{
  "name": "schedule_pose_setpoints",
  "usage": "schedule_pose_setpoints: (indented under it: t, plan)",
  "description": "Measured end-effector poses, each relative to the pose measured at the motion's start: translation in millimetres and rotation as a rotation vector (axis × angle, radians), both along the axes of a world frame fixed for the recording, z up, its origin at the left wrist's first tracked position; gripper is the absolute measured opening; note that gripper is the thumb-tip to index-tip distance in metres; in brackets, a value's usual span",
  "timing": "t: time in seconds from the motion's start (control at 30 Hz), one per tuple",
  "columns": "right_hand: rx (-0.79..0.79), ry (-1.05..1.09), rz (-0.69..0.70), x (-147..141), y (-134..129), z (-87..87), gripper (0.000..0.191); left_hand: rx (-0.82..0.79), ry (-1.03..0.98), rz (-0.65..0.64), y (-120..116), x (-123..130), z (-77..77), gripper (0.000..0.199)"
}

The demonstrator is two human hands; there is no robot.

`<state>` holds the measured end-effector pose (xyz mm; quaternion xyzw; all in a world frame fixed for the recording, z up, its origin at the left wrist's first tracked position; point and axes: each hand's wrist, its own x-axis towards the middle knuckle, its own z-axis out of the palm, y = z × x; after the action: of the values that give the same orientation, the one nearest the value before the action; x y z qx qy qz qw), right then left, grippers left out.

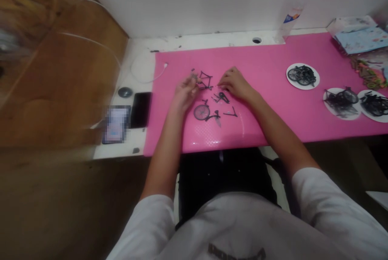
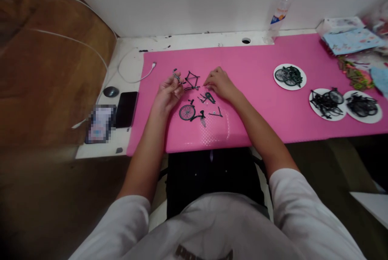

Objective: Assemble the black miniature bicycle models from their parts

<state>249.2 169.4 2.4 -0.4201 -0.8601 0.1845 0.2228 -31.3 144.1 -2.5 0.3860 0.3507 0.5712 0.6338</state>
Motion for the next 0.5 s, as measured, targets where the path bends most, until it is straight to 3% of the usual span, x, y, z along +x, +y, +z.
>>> schedule_pose_setpoints:
  t: [0.2, 0.37, 0.5]
  plan:
    - [-0.032, -0.012, 0.064, -2.8, -5.7, 3.5, 0.021, -0.025, 0.003, -0.022, -5.9, 6.3, 10.4, 0.02]
    - [-0.013, -0.016, 0.067, -7.8, -11.9, 8.7, 0.023, -0.02, 0.026, 0.007, -6.8, 8.4, 6.3, 0.023]
    - [0.008, -0.045, 0.068, -16.6, -18.4, 9.5, 0.021, 0.015, 0.014, -0.035, -7.6, 8.7, 1.9, 0.036]
